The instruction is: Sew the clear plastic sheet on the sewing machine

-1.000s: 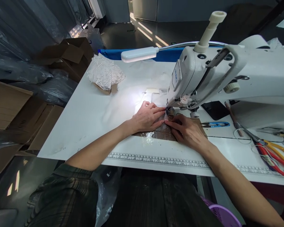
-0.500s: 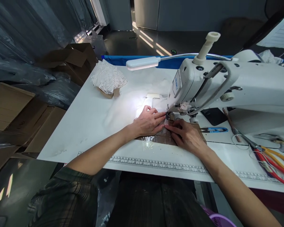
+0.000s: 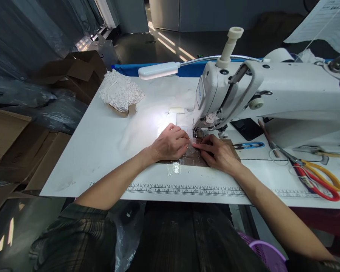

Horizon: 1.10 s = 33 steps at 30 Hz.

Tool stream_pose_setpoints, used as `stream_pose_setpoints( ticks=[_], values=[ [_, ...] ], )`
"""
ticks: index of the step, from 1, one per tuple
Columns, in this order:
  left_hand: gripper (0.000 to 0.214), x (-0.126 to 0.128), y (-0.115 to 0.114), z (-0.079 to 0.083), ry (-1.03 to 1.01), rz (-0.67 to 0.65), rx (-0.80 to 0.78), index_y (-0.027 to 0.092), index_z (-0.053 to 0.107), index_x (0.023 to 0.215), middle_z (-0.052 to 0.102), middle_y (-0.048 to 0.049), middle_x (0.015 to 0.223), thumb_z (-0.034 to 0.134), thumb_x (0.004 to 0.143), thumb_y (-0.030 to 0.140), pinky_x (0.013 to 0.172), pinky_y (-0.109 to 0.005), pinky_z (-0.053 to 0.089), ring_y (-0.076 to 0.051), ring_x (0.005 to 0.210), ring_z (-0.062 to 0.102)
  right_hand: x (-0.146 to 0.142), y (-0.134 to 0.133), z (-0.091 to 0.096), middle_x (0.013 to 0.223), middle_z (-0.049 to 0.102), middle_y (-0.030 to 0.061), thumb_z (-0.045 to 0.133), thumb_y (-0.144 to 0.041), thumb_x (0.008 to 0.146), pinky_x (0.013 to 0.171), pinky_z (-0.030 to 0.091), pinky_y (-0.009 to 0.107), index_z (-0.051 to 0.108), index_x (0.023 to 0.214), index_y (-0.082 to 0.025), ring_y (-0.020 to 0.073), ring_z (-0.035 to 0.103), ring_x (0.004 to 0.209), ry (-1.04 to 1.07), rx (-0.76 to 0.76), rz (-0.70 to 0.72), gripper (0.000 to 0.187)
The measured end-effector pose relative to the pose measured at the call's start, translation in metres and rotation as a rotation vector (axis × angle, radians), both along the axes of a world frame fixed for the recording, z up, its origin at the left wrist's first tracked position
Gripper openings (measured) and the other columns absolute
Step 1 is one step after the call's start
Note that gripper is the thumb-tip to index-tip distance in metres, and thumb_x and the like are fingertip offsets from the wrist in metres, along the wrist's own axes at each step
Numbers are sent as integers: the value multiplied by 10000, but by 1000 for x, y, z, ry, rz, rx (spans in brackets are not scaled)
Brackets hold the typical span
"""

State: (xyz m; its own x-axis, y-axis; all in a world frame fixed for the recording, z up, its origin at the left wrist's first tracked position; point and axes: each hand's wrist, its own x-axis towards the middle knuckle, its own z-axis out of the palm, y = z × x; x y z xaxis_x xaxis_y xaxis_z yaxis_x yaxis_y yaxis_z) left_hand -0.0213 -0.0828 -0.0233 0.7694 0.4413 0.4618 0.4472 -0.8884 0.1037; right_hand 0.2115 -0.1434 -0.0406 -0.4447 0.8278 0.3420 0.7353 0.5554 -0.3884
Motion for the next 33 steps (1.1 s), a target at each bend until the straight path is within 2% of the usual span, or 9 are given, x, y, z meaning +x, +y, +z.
stream_pose_setpoints(
  ticks=[3,5,10,20,27,33],
  values=[
    [196,1,-2,0,49,-134,-25,183,686,900,707,-54,991,491,887,172,776,-364,435,-174,823,591,0,0,-1,1067,617,99,535,-225,911,802,535,374,696,1206,-253,209,614,907,-13,-11,-9,337],
    [194,1,-2,1,76,-167,-32,179,687,902,706,-57,995,493,889,172,779,-351,437,-172,846,600,1,1,-1,1063,614,102,532,-227,914,798,533,369,704,1193,-248,209,614,905,-13,-15,-12,328],
    [223,0,-2,3,145,-178,-26,207,705,921,703,-45,1004,484,900,201,763,-352,416,-169,791,577,1,1,0,1072,598,108,520,-253,928,794,532,376,680,1239,-251,217,609,915,-3,-13,5,349],
    [264,1,-5,10,247,-202,64,203,711,876,693,-50,896,450,904,234,692,-368,369,-178,695,504,-1,-1,3,1061,589,102,499,-262,937,776,525,382,705,1177,-255,220,591,922,-45,13,9,315],
    [236,1,-6,10,136,-199,-6,231,707,893,714,-22,1020,472,888,251,900,-434,378,-202,870,573,-1,0,6,1054,597,109,505,-249,931,748,526,380,702,1175,-249,219,594,892,-98,55,21,314],
    [249,0,-2,9,176,-223,-33,210,697,962,693,-54,1083,464,880,242,898,-408,405,-194,865,598,-3,1,5,1049,603,123,480,-253,941,728,515,380,693,1185,-232,221,581,860,-127,52,10,324]
  ],
)
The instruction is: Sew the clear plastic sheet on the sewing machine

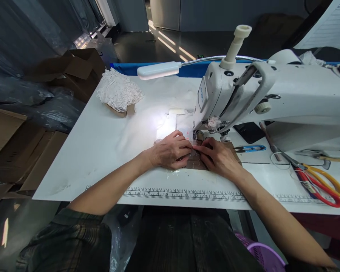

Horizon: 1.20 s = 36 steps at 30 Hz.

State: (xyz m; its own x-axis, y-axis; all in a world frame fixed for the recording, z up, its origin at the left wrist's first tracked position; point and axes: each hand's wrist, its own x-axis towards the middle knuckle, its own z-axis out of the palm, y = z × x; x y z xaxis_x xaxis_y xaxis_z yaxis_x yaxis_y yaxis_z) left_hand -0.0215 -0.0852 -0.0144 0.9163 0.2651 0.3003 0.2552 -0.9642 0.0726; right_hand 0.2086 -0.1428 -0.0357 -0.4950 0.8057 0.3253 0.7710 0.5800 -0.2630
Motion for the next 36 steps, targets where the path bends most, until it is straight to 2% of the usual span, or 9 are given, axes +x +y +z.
stream_pose_setpoints(
  ticks=[9,13,18,28,33,36],
  values=[
    [300,0,3,5,96,34,18,160,673,1057,658,-111,1090,428,918,265,802,-413,400,-227,854,575,-3,2,4,1046,614,144,427,-256,951,667,500,350,676,1199,-212,219,578,819,-86,28,-38,353],
    [337,1,2,6,120,66,16,144,653,1119,643,-129,1128,405,950,297,818,-424,392,-237,873,566,-4,1,4,1057,620,149,426,-240,946,698,512,364,669,1197,-191,224,589,834,-80,34,-46,352],
    [377,1,3,4,124,113,6,122,626,1178,615,-139,1214,379,979,327,869,-441,389,-247,945,569,-6,3,4,1042,634,160,428,-243,943,665,501,350,659,1221,-175,236,606,821,-137,29,-81,368],
    [389,1,10,-1,107,178,-36,151,606,1202,584,-123,1295,388,978,381,974,-474,360,-258,1031,577,-12,5,8,1035,641,169,401,-249,955,615,477,331,656,1217,-159,231,611,772,-191,-1,-114,376],
    [398,1,11,-1,109,191,-53,146,581,1240,571,-132,1297,400,972,378,981,-462,359,-255,1059,570,-6,5,10,1063,659,160,423,-266,953,556,477,307,661,1228,-177,213,640,721,-92,-60,-112,375],
    [417,2,11,0,124,199,-63,145,558,1267,558,-140,1297,405,969,393,947,-454,370,-257,1051,561,5,6,17,1142,661,126,434,-278,957,675,535,318,646,1248,-211,215,677,841,82,-155,-102,366]
  ],
)
